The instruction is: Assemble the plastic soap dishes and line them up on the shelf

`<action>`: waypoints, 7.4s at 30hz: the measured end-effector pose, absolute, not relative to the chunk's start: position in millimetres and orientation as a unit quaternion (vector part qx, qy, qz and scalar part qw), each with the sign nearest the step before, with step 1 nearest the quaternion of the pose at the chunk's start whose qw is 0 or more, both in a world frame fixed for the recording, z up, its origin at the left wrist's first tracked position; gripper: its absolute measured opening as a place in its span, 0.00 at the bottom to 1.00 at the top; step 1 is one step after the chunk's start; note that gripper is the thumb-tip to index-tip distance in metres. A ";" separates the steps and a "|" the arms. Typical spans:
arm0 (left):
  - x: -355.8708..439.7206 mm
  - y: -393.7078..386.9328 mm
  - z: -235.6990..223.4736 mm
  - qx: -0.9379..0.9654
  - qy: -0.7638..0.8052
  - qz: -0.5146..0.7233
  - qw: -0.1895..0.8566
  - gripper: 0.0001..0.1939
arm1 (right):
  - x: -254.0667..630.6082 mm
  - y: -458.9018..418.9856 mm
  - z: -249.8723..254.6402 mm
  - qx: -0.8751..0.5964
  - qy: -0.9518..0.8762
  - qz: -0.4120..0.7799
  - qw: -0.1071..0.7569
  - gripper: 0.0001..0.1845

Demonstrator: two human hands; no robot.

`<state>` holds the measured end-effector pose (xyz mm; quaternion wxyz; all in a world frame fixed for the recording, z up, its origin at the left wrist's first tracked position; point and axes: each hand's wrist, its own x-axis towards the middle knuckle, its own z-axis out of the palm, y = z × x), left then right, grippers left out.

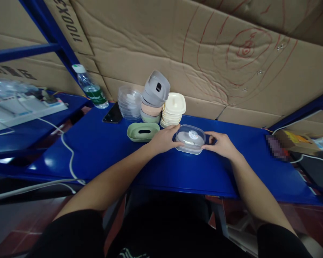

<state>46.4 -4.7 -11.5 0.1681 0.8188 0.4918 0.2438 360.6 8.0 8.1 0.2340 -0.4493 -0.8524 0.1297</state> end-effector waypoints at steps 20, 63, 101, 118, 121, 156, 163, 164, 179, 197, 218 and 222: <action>46.8 -10.0 -8.1 0.850 0.500 0.138 0.096 0.45 | 365.1 8.1 7.3 -0.447 -0.865 0.138 0.182 0.38; 49.5 -9.8 -12.2 0.872 0.460 0.143 0.087 0.35 | 346.9 2.9 -5.2 -0.387 -0.890 0.188 0.151 0.56; 45.6 -16.4 -4.6 0.894 0.421 0.126 0.086 0.27 | 577.6 59.1 -28.0 -0.791 -0.562 -0.106 0.218 0.32; 3.3 -6.9 24.0 0.772 0.523 0.361 -0.029 0.17 | 429.3 57.9 -19.1 -0.471 -0.855 0.009 0.219 0.31; 8.6 -3.4 20.3 0.761 0.546 0.350 -0.016 0.24 | 429.7 62.1 -26.0 -0.470 -0.859 0.035 0.202 0.31; 33.9 5.6 9.4 0.796 0.508 0.328 0.001 0.15 | 393.9 45.2 -12.8 -0.464 -0.802 0.166 0.339 0.29; 52.6 -9.2 6.1 0.881 0.425 0.208 0.013 0.16 | 373.0 30.0 -5.1 -0.437 -0.740 0.356 0.369 0.34; 53.8 -9.4 5.1 0.885 0.424 0.192 0.012 0.16 | 370.3 28.4 -5.6 -0.439 -0.746 0.365 0.343 0.32; 46.3 -6.5 -1.2 0.909 0.412 0.061 0.031 0.22 | 357.0 25.7 -17.2 -0.448 -0.840 0.263 0.158 0.21; -21.6 8.8 20.3 0.737 0.473 0.461 -0.142 0.12 | 358.2 21.0 -8.2 -0.474 -0.802 0.342 0.123 0.35; -86.3 45.2 12.1 0.526 0.679 0.499 -0.117 0.15 | 358.9 22.9 -16.2 -0.449 -0.756 0.457 0.132 0.38; -84.2 39.1 17.1 0.514 0.662 0.531 -0.127 0.15 | 359.8 23.8 -17.6 -0.447 -0.757 0.457 0.135 0.37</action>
